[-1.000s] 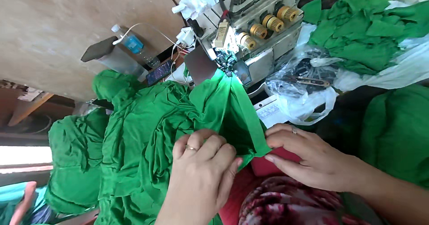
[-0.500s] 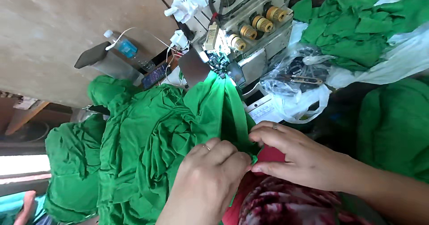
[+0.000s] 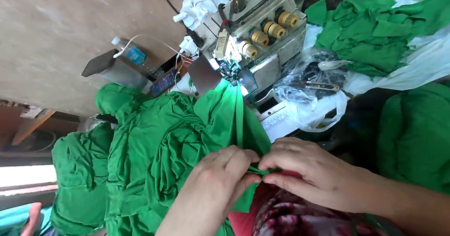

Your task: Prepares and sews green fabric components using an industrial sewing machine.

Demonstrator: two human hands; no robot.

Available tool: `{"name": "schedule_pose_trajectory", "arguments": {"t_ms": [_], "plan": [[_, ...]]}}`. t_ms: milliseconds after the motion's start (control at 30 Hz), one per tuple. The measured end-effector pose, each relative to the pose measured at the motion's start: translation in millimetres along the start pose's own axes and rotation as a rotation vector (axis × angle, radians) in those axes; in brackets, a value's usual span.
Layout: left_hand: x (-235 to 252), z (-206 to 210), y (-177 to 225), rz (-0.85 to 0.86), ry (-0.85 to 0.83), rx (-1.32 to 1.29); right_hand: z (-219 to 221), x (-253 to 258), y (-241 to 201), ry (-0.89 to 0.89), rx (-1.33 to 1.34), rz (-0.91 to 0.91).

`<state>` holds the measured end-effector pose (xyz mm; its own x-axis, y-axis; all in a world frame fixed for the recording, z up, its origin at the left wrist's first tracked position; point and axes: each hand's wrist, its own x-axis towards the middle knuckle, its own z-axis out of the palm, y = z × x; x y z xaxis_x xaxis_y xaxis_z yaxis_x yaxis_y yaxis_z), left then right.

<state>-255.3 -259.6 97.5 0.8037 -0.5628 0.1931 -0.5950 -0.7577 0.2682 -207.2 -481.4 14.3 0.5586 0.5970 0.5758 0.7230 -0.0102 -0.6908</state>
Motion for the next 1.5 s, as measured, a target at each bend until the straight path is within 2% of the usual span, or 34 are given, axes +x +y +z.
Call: {"name": "schedule_pose_trajectory", "arguments": {"t_ms": [67,167,333,467,633,767,967,1033,1133,1267,1367,1500], "plan": [[-0.2,-7.8,1.6,-0.007,0.005,0.075,2.1,4.5,3.5,0.03,0.079,0.05],[-1.7,-18.4,0.5,-0.011,0.006,0.05,5.1,12.0,14.6,0.002,0.097,0.043],[-3.8,-26.4,-4.6,-0.038,0.022,0.002,6.2,21.8,14.6,-0.038,0.162,-0.046],[-5.6,-28.1,-8.5,-0.045,0.037,-0.031,8.9,25.4,11.0,0.028,0.364,0.011],[-5.1,-27.3,-9.4,-0.043,0.038,-0.068,19.9,27.9,7.1,0.123,0.466,0.094],[-7.0,-26.5,-10.1,-0.086,0.047,-0.06,27.3,26.7,6.7,0.19,0.606,0.033],[-9.4,-38.5,-5.9,-0.118,-0.067,0.117,26.7,23.7,12.7,0.136,0.361,-0.179],[-6.9,-52.9,-6.7,-0.078,-0.115,0.034,24.4,30.4,15.3,0.168,0.316,-0.239],[-0.4,-79.2,-7.9,-0.038,-0.154,-0.223,22.7,41.8,25.1,0.224,0.174,-0.3],[1.9,-96.9,-20.9,-0.024,-0.12,-0.345,28.8,51.0,59.2,0.202,-0.145,-0.21],[0.8,-104.0,-31.6,-0.014,-0.111,-0.367,35.7,49.4,71.3,0.204,-0.152,-0.102],[-2.5,-106.3,-39.4,0.033,-0.107,-0.378,34.7,52.0,65.6,0.188,-0.14,-0.109]]}}
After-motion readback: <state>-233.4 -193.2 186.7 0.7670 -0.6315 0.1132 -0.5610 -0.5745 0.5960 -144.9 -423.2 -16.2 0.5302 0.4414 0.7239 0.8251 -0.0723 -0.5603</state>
